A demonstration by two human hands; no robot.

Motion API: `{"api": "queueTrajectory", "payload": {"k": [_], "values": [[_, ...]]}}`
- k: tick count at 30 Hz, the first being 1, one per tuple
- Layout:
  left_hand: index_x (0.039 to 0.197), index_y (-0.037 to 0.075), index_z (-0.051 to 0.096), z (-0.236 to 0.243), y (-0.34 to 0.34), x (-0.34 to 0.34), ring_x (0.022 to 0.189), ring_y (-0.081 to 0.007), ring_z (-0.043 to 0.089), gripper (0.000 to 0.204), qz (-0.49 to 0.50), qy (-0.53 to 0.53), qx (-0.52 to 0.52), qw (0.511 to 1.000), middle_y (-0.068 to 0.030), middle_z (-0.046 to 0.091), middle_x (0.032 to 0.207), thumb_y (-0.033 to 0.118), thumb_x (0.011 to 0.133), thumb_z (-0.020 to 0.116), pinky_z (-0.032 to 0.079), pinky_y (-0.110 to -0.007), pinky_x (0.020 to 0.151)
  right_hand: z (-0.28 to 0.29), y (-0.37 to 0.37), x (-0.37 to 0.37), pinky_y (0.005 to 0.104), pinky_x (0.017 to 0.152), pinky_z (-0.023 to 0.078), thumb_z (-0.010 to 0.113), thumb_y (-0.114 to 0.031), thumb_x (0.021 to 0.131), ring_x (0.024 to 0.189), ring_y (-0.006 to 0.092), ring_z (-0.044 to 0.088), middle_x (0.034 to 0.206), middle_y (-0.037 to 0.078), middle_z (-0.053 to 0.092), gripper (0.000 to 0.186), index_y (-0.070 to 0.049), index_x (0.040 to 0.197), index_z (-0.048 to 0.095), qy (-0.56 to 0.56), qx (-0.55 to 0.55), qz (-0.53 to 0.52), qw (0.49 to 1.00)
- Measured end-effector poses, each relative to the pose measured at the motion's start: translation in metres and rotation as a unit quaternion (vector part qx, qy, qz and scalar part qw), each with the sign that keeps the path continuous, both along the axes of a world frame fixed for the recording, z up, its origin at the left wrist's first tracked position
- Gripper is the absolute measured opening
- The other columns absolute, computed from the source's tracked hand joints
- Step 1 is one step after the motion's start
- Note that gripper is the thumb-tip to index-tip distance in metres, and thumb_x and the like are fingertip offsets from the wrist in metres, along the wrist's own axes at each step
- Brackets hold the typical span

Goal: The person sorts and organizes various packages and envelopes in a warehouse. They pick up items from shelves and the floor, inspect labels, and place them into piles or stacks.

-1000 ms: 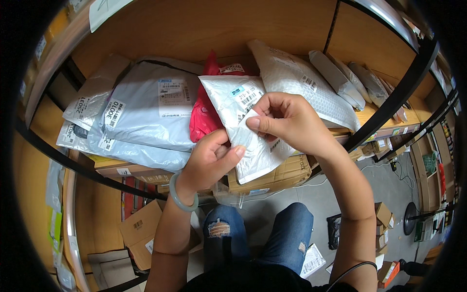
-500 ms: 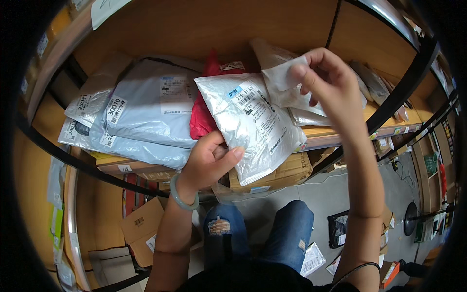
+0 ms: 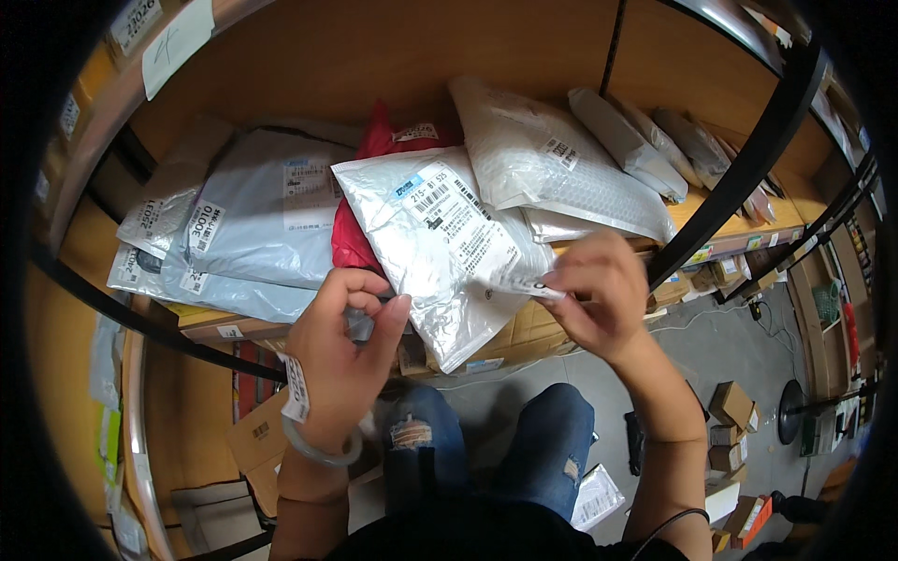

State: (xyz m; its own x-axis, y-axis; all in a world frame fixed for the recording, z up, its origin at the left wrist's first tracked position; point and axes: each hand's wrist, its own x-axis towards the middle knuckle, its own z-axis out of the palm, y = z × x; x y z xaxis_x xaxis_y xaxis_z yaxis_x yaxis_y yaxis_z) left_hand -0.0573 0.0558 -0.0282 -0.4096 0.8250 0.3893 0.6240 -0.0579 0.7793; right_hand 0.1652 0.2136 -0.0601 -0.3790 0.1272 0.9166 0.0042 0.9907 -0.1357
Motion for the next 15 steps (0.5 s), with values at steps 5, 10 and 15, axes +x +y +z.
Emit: {"api": "queueTrajectory", "payload": {"k": [5, 10, 15], "values": [[0.088, 0.002, 0.061, -0.003, 0.007, -0.033, 0.062, -0.006, 0.045, 0.017, -0.136, -0.181, -0.09, 0.97, 0.0006, 0.052, 0.067, 0.012, 0.093, 0.073, 0.038, -0.024, 0.057, -0.016, 0.018, -0.003, 0.0435, 0.108, 0.041, 0.068, -0.041, 0.094, 0.133, 0.0264, 0.049, 0.136, 0.014, 0.051, 0.04, -0.004, 0.107, 0.062, 0.063, -0.42, 0.309, 0.851], [0.082, 0.001, 0.056, -0.039, -0.003, -0.022, 0.066, -0.0094, 0.046, 0.018, -0.024, 0.126, -0.001, 0.992, -0.002, 0.051, 0.075, 0.007, 0.092, 0.071, 0.037, -0.024, 0.059, -0.001, 0.052, 0.002, 0.0608, 0.109, 0.043, 0.058, -0.052, 0.1, 0.148, 0.0382, 0.031, 0.154, 0.012, 0.037, 0.046, -0.013, 0.125, 0.055, 0.178, -0.443, 0.383, 0.791], [0.089, 0.0, 0.061, -0.075, -0.009, -0.013, 0.067, -0.0101, 0.051, 0.011, 0.001, -0.039, 0.024, 0.999, -0.0035, 0.057, 0.078, 0.006, 0.093, 0.069, 0.04, -0.023, 0.061, -0.006, 0.061, -0.007, 0.0611, 0.108, 0.045, 0.053, -0.056, 0.1, 0.148, 0.0358, 0.028, 0.157, 0.012, 0.033, 0.053, -0.015, 0.134, 0.051, 0.186, -0.426, 0.383, 0.798]]}}
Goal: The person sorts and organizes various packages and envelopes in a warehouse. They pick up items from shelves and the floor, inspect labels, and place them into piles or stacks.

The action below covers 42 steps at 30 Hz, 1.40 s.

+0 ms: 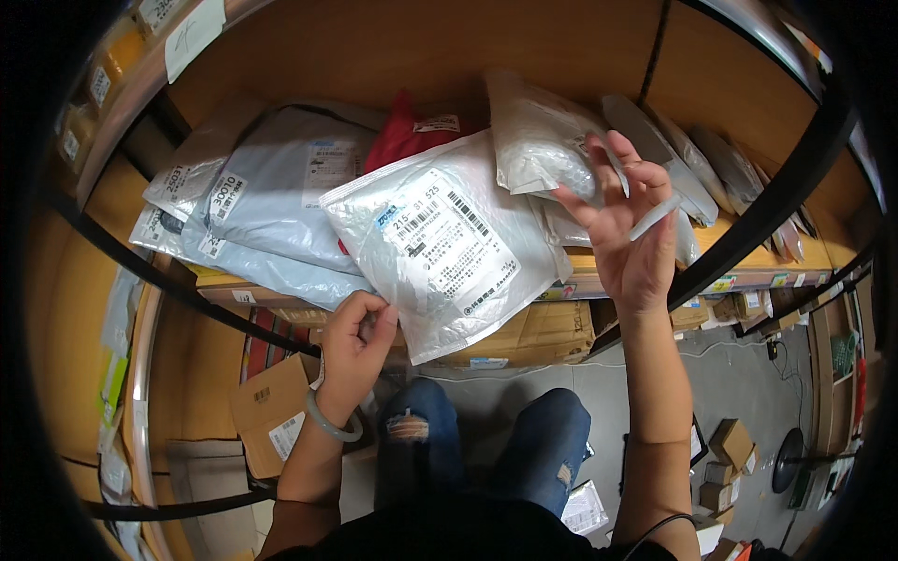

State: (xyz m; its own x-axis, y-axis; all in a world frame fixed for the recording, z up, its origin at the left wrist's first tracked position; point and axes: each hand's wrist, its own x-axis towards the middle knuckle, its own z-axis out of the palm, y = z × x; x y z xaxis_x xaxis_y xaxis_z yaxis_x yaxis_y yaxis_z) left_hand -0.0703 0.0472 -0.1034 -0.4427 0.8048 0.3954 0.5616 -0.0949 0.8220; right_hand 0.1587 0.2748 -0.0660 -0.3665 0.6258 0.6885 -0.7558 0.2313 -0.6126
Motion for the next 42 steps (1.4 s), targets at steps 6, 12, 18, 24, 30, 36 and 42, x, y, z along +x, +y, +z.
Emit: {"api": "queueTrajectory", "payload": {"k": [6, 12, 18, 24, 30, 36, 42], "values": [[0.097, -0.002, 0.065, -0.011, -0.005, 0.008, 0.07, -0.0038, 0.045, 0.002, 0.02, -0.042, 0.101, 0.994, 0.0004, 0.059, 0.083, -0.001, 0.095, 0.065, 0.037, -0.02, 0.062, 0.008, -0.035, -0.011, 0.0446, 0.101, 0.052, 0.055, -0.063, 0.095, 0.13, 0.0273, 0.048, 0.153, 0.015, 0.03, 0.071, -0.005, 0.135, 0.047, -0.044, 0.046, -0.16, 0.985], [0.1, 0.001, 0.068, 0.016, -0.021, 0.015, 0.066, -0.0093, 0.053, 0.01, 0.158, 0.006, 0.096, 0.983, -0.0054, 0.063, 0.082, -0.001, 0.09, 0.067, 0.041, -0.024, 0.059, 0.042, -0.088, -0.035, 0.0512, 0.095, 0.059, 0.057, -0.06, 0.094, 0.132, 0.0306, 0.048, 0.155, 0.017, 0.031, 0.079, -0.005, 0.147, 0.037, -0.072, 0.092, -0.111, 0.987], [0.1, 0.012, 0.072, 0.082, -0.077, 0.062, 0.06, -0.0183, 0.06, 0.024, -0.077, 0.419, -0.172, 0.888, -0.0038, 0.069, 0.084, 0.032, 0.086, 0.072, 0.044, -0.03, 0.053, 0.02, -0.047, -0.016, 0.0555, 0.095, 0.059, 0.047, -0.071, 0.093, 0.132, 0.0355, 0.049, 0.158, 0.016, 0.028, 0.091, -0.006, 0.152, 0.026, -0.005, -0.024, 0.153, 0.988], [0.097, 0.015, 0.07, 0.049, -0.015, 0.154, 0.048, -0.0086, 0.042, 0.02, -0.006, 0.523, 0.066, 0.85, 0.0027, 0.062, 0.09, 0.033, 0.089, 0.07, 0.034, -0.025, 0.048, -0.019, -0.028, -0.005, 0.0568, 0.107, 0.047, 0.045, -0.077, 0.092, 0.134, 0.0377, 0.048, 0.161, 0.015, 0.022, 0.094, -0.008, 0.152, 0.024, -0.097, -0.008, 0.014, 0.995], [0.09, 0.011, 0.064, 0.051, 0.054, 0.176, 0.05, -0.013, 0.051, 0.023, 0.038, 0.561, -0.085, 0.823, -0.0011, 0.062, 0.094, 0.033, 0.087, 0.069, 0.038, -0.027, 0.049, 0.0, -0.008, -0.004, 0.0562, 0.115, 0.036, 0.061, -0.073, 0.086, 0.15, 0.0398, 0.026, 0.163, 0.009, 0.017, 0.098, -0.017, 0.155, 0.02, -0.04, 0.032, 0.006, 0.999], [0.094, 0.008, 0.065, 0.054, 0.09, 0.181, 0.049, -0.0154, 0.055, 0.027, 0.107, 0.585, -0.083, 0.8, -0.0048, 0.062, 0.097, 0.034, 0.088, 0.07, 0.044, -0.032, 0.048, 0.012, 0.024, 0.002, 0.0553, 0.111, 0.041, 0.057, -0.082, 0.082, 0.152, 0.036, 0.018, 0.164, 0.01, 0.015, 0.105, -0.017, 0.155, 0.018, 0.016, 0.128, -0.032, 0.991], [0.084, 0.009, 0.059, 0.061, 0.103, 0.153, 0.052, -0.0233, 0.06, 0.027, 0.029, 0.468, -0.071, 0.88, -0.0065, 0.054, 0.082, 0.033, 0.09, 0.071, 0.047, -0.033, 0.046, 0.018, 0.032, 0.002, 0.0593, 0.11, 0.042, 0.049, -0.082, 0.086, 0.152, 0.0363, 0.016, 0.161, 0.009, 0.021, 0.104, -0.011, 0.157, 0.019, 0.018, 0.026, 0.017, 0.999]]}}
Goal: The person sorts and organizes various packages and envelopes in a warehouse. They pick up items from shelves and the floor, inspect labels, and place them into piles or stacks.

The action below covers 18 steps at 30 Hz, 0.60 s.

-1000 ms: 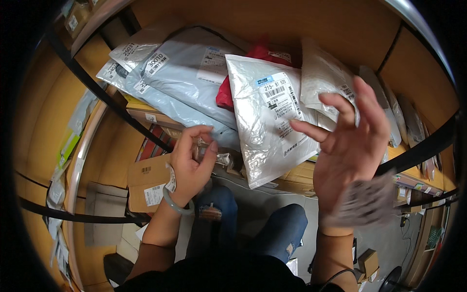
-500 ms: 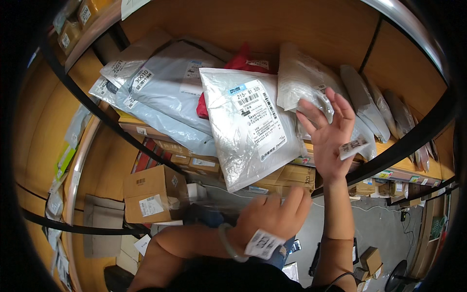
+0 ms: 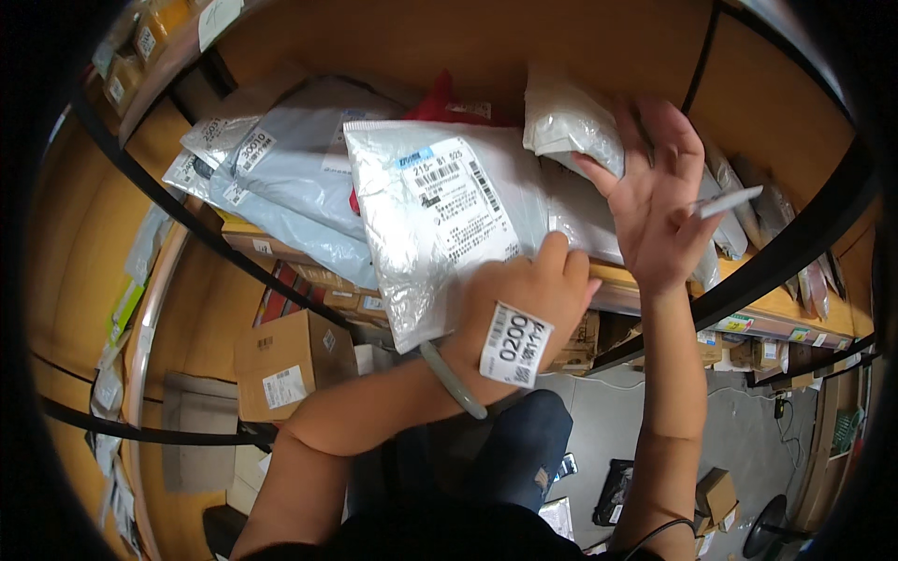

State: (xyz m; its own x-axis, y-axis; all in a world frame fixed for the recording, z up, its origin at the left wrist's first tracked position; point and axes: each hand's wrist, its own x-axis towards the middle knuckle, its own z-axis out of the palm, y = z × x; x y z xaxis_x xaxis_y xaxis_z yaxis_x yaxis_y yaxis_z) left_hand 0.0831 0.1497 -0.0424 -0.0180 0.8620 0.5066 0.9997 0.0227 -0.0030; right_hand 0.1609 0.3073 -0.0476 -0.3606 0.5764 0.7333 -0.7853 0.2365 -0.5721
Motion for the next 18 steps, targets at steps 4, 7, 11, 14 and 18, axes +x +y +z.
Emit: {"api": "queueTrajectory", "payload": {"k": [4, 7, 11, 14, 18], "values": [[0.085, 0.009, 0.06, -0.002, -0.002, -0.01, 0.052, -0.0221, 0.061, 0.028, -0.038, 0.032, -0.018, 0.999, -0.0066, 0.054, 0.084, 0.034, 0.089, 0.072, 0.047, -0.033, 0.046, 0.001, 0.003, 0.002, 0.0624, 0.11, 0.04, 0.044, -0.079, 0.091, 0.153, 0.0377, 0.014, 0.163, 0.011, 0.02, 0.099, -0.009, 0.158, 0.021, 0.0, 0.002, 0.033, 0.999], [0.086, 0.009, 0.061, -0.007, -0.003, -0.011, 0.052, -0.0219, 0.06, 0.028, -0.056, 0.045, -0.02, 0.997, -0.0065, 0.053, 0.084, 0.034, 0.089, 0.072, 0.047, -0.034, 0.046, 0.001, 0.003, 0.003, 0.0633, 0.11, 0.04, 0.043, -0.078, 0.093, 0.153, 0.0382, 0.013, 0.163, 0.013, 0.019, 0.097, -0.008, 0.157, 0.021, -0.001, 0.0, 0.042, 0.999], [0.086, 0.008, 0.063, -0.009, -0.006, -0.011, 0.054, -0.0232, 0.063, 0.027, -0.052, 0.038, -0.051, 0.997, -0.007, 0.057, 0.081, 0.033, 0.089, 0.072, 0.049, -0.033, 0.047, 0.001, 0.001, 0.003, 0.0643, 0.11, 0.039, 0.041, -0.076, 0.094, 0.153, 0.0383, 0.013, 0.163, 0.014, 0.019, 0.095, -0.008, 0.157, 0.022, -0.004, -0.008, 0.048, 0.999], [0.084, 0.007, 0.066, -0.007, -0.01, -0.014, 0.056, -0.0249, 0.065, 0.025, -0.078, 0.088, -0.075, 0.99, -0.008, 0.062, 0.076, 0.031, 0.09, 0.071, 0.051, -0.033, 0.049, -0.001, 0.003, 0.002, 0.0649, 0.11, 0.039, 0.04, -0.075, 0.095, 0.153, 0.0375, 0.013, 0.164, 0.015, 0.018, 0.094, -0.008, 0.157, 0.022, 0.008, -0.008, 0.062, 0.998], [0.083, 0.007, 0.065, -0.007, -0.008, -0.013, 0.056, -0.0246, 0.065, 0.024, -0.04, 0.061, -0.109, 0.991, -0.0074, 0.062, 0.075, 0.03, 0.09, 0.071, 0.051, -0.033, 0.048, -0.006, 0.001, 0.0, 0.065, 0.11, 0.038, 0.039, -0.074, 0.096, 0.153, 0.0363, 0.016, 0.163, 0.014, 0.02, 0.091, -0.008, 0.157, 0.023, 0.009, -0.016, 0.072, 0.997]]}}
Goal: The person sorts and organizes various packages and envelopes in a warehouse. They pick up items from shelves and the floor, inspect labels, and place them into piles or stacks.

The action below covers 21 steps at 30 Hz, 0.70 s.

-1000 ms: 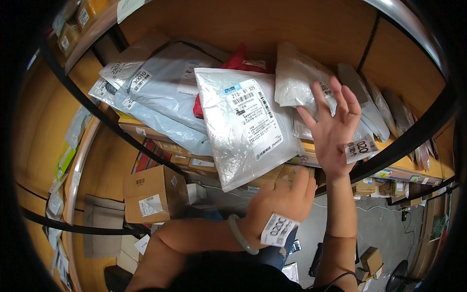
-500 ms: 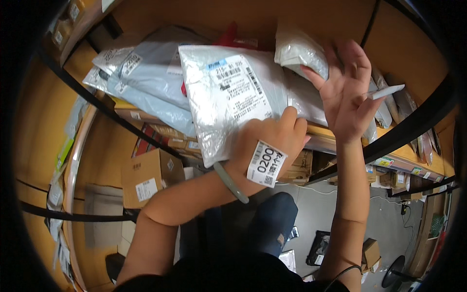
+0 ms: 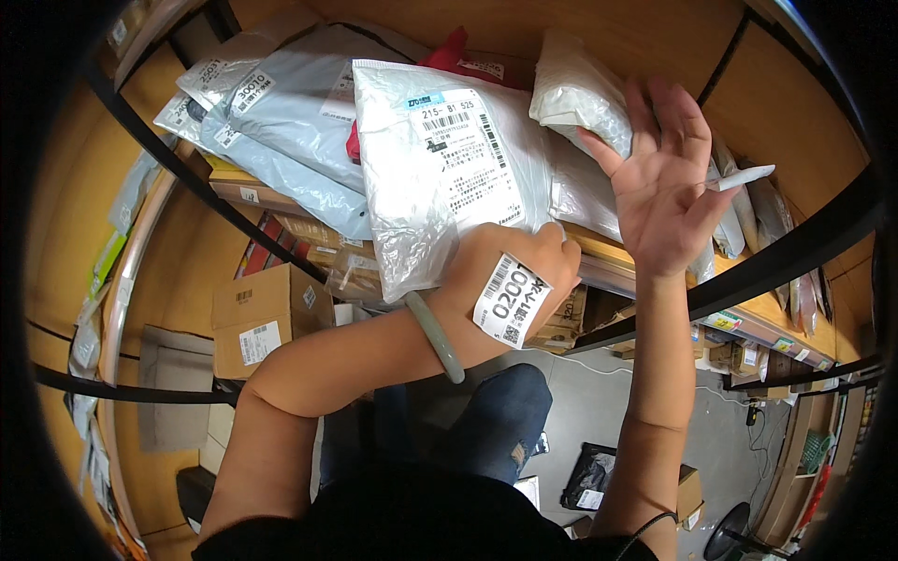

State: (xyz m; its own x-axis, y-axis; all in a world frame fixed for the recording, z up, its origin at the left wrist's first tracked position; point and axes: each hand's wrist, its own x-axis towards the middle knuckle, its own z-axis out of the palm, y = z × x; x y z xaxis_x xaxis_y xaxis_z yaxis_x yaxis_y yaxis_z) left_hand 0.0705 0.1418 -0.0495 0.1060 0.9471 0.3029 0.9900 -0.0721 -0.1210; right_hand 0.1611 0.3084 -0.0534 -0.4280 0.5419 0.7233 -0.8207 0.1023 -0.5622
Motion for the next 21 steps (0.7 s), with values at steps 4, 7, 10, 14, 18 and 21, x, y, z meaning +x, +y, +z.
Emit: {"api": "queueTrajectory", "payload": {"k": [4, 7, 10, 14, 18, 21], "values": [[0.083, 0.008, 0.065, 0.0021, 0.0031, 0.0014, 0.056, -0.0243, 0.065, 0.024, 0.003, -0.016, 0.009, 1.0, -0.0069, 0.062, 0.073, 0.03, 0.09, 0.071, 0.051, -0.033, 0.048, 0.0002, 0.0008, 0.0017, 0.065, 0.11, 0.039, 0.038, -0.073, 0.097, 0.152, 0.0358, 0.018, 0.163, 0.013, 0.023, 0.089, -0.008, 0.157, 0.024, 0.003, -0.005, 0.001, 1.0], [0.083, 0.008, 0.065, 0.0009, 0.0024, 0.0002, 0.055, -0.0242, 0.065, 0.024, 0.002, -0.023, 0.023, 0.999, -0.0069, 0.062, 0.073, 0.03, 0.09, 0.071, 0.05, -0.033, 0.048, -0.0013, 0.0001, 0.0004, 0.0651, 0.11, 0.039, 0.038, -0.073, 0.097, 0.152, 0.0361, 0.019, 0.163, 0.013, 0.023, 0.088, -0.008, 0.157, 0.025, 0.006, -0.01, 0.0, 1.0], [0.083, 0.008, 0.065, -0.0003, 0.0016, -0.0027, 0.055, -0.0241, 0.065, 0.025, -0.02, 0.005, 0.043, 0.999, -0.0069, 0.062, 0.072, 0.031, 0.09, 0.071, 0.05, -0.032, 0.048, 0.0005, -0.0006, -0.0001, 0.065, 0.109, 0.039, 0.038, -0.073, 0.097, 0.152, 0.0368, 0.018, 0.163, 0.013, 0.022, 0.088, -0.008, 0.156, 0.026, 0.004, -0.007, -0.003, 1.0], [0.082, 0.008, 0.065, -0.0023, 0.0022, -0.0018, 0.055, -0.0241, 0.065, 0.025, -0.004, -0.008, 0.021, 1.0, -0.0068, 0.062, 0.072, 0.031, 0.09, 0.071, 0.05, -0.032, 0.047, -0.0006, 0.0028, 0.0041, 0.0573, 0.108, 0.045, 0.031, -0.075, 0.098, 0.152, 0.0347, 0.016, 0.161, 0.01, 0.018, 0.083, -0.014, 0.155, 0.025, -0.026, 0.035, -0.018, 0.999], [0.082, 0.009, 0.065, -0.0035, 0.0017, -0.0037, 0.054, -0.024, 0.064, 0.024, -0.008, -0.045, 0.04, 0.998, -0.0067, 0.062, 0.073, 0.031, 0.09, 0.071, 0.05, -0.032, 0.047, 0.0011, 0.0011, 0.0016, 0.0599, 0.108, 0.044, 0.034, -0.075, 0.097, 0.152, 0.036, 0.016, 0.162, 0.011, 0.019, 0.086, -0.012, 0.155, 0.025, -0.006, 0.012, -0.012, 1.0], [0.083, 0.008, 0.065, -0.0025, 0.0007, -0.0048, 0.053, -0.0239, 0.065, 0.024, -0.009, -0.045, 0.047, 0.998, -0.0069, 0.062, 0.073, 0.031, 0.09, 0.071, 0.049, -0.032, 0.047, 0.0003, 0.0007, 0.0, 0.0647, 0.108, 0.041, 0.039, -0.074, 0.096, 0.152, 0.0378, 0.016, 0.163, 0.013, 0.021, 0.09, -0.009, 0.156, 0.025, 0.011, -0.01, -0.009, 1.0]]}}
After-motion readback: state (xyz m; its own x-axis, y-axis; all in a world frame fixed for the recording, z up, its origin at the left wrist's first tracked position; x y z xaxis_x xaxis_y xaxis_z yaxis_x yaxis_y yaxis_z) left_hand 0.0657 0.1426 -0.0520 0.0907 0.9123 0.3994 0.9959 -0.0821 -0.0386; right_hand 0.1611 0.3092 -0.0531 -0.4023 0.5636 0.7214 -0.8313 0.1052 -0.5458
